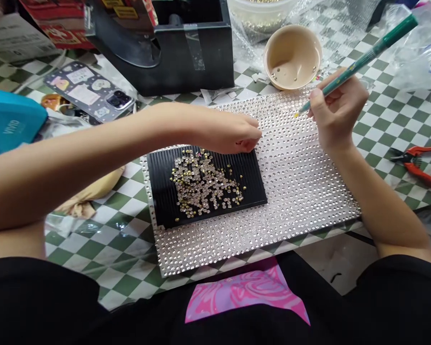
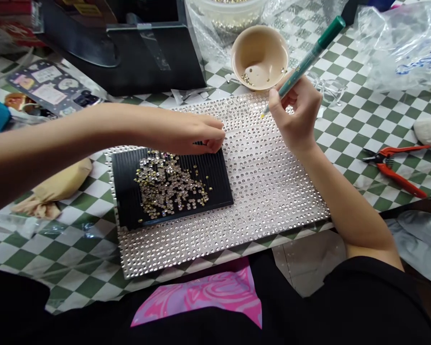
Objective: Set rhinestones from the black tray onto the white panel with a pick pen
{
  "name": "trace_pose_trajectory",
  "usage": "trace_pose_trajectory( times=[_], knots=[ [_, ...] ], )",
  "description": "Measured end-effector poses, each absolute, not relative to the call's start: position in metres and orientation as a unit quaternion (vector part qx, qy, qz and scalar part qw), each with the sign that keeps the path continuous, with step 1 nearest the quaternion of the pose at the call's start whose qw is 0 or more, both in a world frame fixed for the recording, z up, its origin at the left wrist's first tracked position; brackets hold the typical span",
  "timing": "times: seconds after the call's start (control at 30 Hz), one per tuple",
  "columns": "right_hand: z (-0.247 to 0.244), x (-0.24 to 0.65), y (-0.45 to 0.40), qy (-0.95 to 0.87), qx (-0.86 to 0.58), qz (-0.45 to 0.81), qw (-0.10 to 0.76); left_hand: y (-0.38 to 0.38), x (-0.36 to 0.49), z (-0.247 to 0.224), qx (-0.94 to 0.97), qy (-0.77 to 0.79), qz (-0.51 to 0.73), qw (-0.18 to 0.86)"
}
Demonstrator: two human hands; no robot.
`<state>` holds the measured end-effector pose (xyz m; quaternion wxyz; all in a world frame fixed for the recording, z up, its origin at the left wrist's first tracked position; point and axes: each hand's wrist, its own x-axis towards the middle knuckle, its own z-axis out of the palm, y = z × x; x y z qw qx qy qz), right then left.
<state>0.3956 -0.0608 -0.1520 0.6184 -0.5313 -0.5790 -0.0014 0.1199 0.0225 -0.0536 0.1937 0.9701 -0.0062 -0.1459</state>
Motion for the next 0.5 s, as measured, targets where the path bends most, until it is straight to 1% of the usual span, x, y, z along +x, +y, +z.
trace_pose_trajectory(
  times=[0.3, 0.5],
  knots=[
    [-0.158, 0.407, -0.057, -0.582, -0.53, 0.016, 0.616, 0.025, 0.12, -0.035, 0.965, 0.041, -0.128, 0.226],
    [-0.165, 0.413, -0.049, -0.595, -0.543, 0.061, 0.59, 0.044, 0.103, 0.0, 0.966, 0.072, -0.088, 0.231]
  ],
)
